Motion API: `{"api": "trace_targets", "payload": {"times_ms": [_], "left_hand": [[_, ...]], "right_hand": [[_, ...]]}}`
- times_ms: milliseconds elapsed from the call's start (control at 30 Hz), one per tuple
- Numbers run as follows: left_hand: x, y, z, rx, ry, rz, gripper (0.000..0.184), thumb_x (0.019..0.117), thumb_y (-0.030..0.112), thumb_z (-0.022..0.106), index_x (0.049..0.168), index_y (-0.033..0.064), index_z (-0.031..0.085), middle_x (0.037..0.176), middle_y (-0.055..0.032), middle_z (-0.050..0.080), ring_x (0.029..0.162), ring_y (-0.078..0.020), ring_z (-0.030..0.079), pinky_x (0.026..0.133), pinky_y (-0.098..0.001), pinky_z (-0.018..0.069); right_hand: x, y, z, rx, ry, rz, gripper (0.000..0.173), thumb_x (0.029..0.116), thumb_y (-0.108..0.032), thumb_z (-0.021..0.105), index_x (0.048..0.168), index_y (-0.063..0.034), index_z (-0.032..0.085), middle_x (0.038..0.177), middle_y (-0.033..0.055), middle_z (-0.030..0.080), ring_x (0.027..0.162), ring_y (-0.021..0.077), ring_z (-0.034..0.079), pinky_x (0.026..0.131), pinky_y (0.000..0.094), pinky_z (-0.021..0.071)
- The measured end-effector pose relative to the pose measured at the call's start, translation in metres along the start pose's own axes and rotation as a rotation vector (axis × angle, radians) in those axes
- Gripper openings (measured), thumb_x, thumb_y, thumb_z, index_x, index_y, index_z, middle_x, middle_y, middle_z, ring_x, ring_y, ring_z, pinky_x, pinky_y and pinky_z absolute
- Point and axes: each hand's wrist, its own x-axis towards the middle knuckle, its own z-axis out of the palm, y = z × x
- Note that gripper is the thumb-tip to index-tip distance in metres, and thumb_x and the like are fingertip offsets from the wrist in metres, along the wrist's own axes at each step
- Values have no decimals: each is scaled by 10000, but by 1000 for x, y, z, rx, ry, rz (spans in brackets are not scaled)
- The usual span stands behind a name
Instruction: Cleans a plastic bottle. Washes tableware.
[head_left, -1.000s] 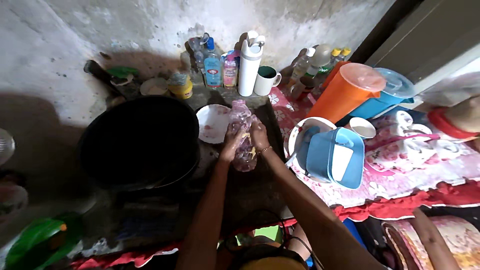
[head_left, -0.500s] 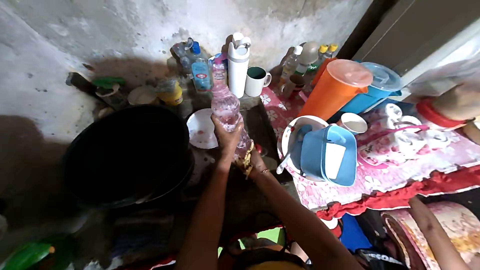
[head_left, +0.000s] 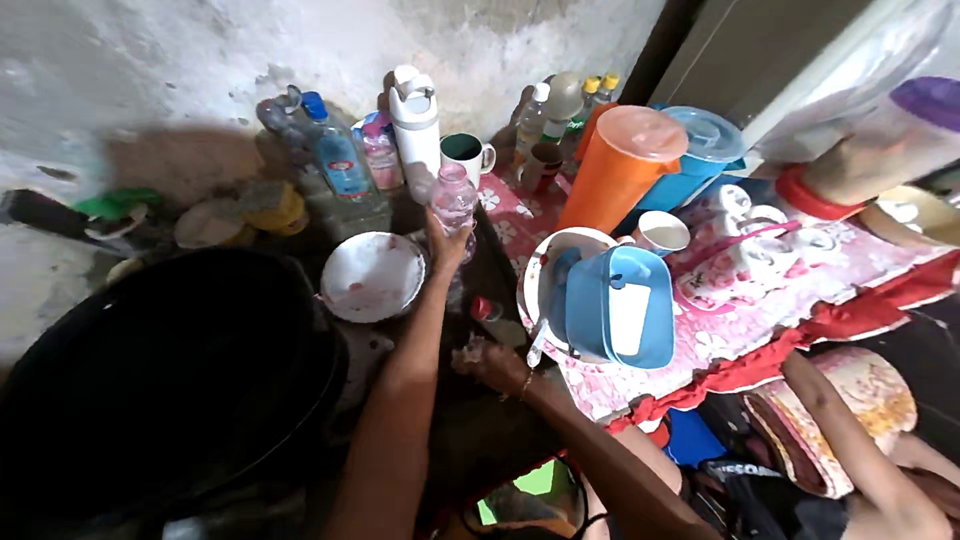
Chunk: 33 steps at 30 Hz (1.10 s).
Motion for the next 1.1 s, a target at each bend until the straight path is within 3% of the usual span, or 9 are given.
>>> {"api": "trace_targets", "payload": {"times_ms": [233, 467, 567, 633, 767, 833, 900, 1000, 1100], "left_hand": [[31, -49, 45, 25, -22, -45, 976, 851, -4, 770, 1584, -80, 129, 1567, -304, 363, 1458, -355, 395, 1212, -438, 335], [22, -45, 32, 189, -97, -213, 916, 870, 34, 782, 1582, -40, 210, 1542, -300, 407, 1442, -395, 415, 1193, -507, 348], [-2, -40, 11, 227, -137, -305, 866, 901, 175, 785, 1561, -38, 268, 1509, -326, 423, 1394, -449, 444, 1141, -565, 389], [-35, -42, -2, 344, -285, -252, 765, 921, 272, 767, 1499, -50, 384, 1454, -314, 491, 1339, -448, 504, 1107, -588, 424], [-82, -40, -12, 681, -811, -197, 451, 986, 197, 677, 1340, -65, 580, 1391, -278, 558, 1326, -413, 522, 1131, -549, 397], [-91, -45, -20, 628, -745, -191, 426, 1011, 111, 610, 1397, -60, 549, 1413, -281, 555, 1340, -411, 526, 1148, -531, 392], [-99, -53, -32, 466, -499, -222, 421, 982, 57, 631, 1376, -72, 558, 1367, -290, 584, 1292, -403, 566, 1115, -510, 430], [-109, -57, -53, 271, -171, -288, 405, 957, -2, 633, 1341, -105, 554, 1321, -310, 591, 1232, -386, 589, 1068, -478, 465], [-120, -51, -65, 128, -38, -236, 409, 913, -92, 642, 1305, -157, 548, 1269, -330, 607, 1157, -359, 619, 1018, -435, 493]], "right_hand": [[-3, 2, -3, 5, -26, -38, 505, 1039, -233, 607, 1441, 59, 520, 1404, 298, 574, 1340, 418, 539, 1144, 536, 388], [6, 8, 2, -25, -73, -72, 502, 1035, -265, 613, 1440, 22, 537, 1393, 277, 588, 1326, 406, 552, 1128, 551, 406], [5, 7, 2, -21, -77, -82, 489, 1036, -245, 613, 1446, 9, 531, 1389, 271, 592, 1318, 397, 560, 1126, 548, 408], [6, 7, 2, -33, -74, -72, 494, 1040, -250, 604, 1453, 7, 523, 1399, 269, 587, 1323, 399, 558, 1129, 551, 408], [5, 5, 3, -47, -35, -55, 499, 1040, -233, 599, 1452, 35, 512, 1460, 267, 537, 1379, 379, 509, 1165, 518, 375], [4, 4, 4, -76, -15, -55, 529, 1040, -221, 596, 1482, 43, 475, 1522, 262, 478, 1432, 364, 456, 1197, 488, 342], [4, 6, 6, -66, 37, -48, 559, 1030, -209, 605, 1494, 63, 453, 1535, 284, 452, 1448, 379, 433, 1210, 472, 329], [5, 10, 12, 79, 216, -125, 498, 995, -153, 633, 1430, 67, 531, 1444, 297, 537, 1363, 384, 523, 1162, 479, 396], [11, 11, 28, 325, 523, -320, 445, 960, -95, 623, 1355, 106, 582, 1330, 308, 614, 1233, 368, 619, 1071, 474, 484]]}}
